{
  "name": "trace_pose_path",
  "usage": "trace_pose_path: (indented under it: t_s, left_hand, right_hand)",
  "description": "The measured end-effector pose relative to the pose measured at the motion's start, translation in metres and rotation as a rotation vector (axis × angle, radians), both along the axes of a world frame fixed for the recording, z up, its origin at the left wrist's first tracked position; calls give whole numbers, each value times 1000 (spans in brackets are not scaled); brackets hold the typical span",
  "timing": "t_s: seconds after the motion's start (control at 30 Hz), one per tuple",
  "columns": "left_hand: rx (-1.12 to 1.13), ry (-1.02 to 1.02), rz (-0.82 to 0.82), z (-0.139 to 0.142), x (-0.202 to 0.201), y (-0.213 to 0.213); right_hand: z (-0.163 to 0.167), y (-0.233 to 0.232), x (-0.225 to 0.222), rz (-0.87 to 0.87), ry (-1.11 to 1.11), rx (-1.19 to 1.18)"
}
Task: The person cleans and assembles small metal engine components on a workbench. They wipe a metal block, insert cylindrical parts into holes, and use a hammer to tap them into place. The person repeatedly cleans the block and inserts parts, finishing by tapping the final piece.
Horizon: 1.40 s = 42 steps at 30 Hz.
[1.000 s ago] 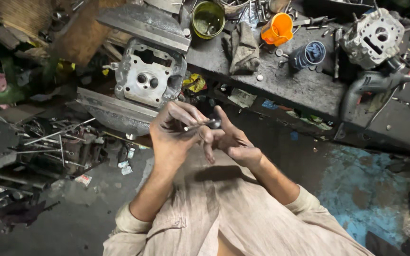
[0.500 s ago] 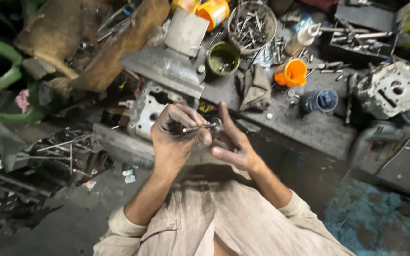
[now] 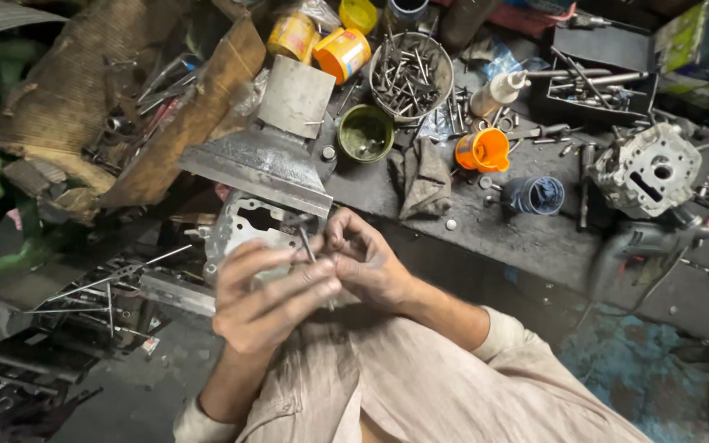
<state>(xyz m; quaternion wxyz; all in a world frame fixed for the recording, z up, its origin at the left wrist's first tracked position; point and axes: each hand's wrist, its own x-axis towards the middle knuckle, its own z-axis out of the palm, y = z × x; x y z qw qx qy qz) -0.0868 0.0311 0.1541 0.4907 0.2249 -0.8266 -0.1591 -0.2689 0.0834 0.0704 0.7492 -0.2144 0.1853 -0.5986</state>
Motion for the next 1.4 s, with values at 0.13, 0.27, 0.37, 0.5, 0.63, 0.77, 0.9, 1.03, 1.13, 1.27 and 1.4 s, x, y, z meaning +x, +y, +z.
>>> trace_pose_path:
  t_s: [0.13,0.27,0.37,0.5,0.63,0.77,0.9,1.03,1.13,1.27,1.4]
  left_hand:
    - [-18,-95,112,-5,22,18]
    - [9,-154,199,-13,49,34]
    - [16,-84,173,-22,69,51]
    - [135,54,85,-38,100,75]
    - [197,167,128,-56,123,90]
    - [419,291,248,-70,136,111]
    - [499,352,287,-79,153,132]
    - [565,390,333,-83,165,140]
    - [570,428,316,-83,165,141]
    - [608,426,328,-81,159,141]
    - [572,381,346,-80,153,139]
  right_hand:
    - [9,-1,19,122,-75,32]
    - [7,5,52,112,-175,140]
    - [7,11,66,17,-40,93]
    - [12,6,68,-253,575,16]
    - [11,-10,75,-319,1106,-417]
    - [-1,-20,98,-300,1527,-763]
    - [-13,-20,113,-250,1613,-690]
    - [-17,-20,116,-239,1602,-641]
    - [-14,-22,115,-208,1684,-768]
    - [-7,-22,115,-115,1764,-976]
    - [-2,-14,109,-163,1928,-1005]
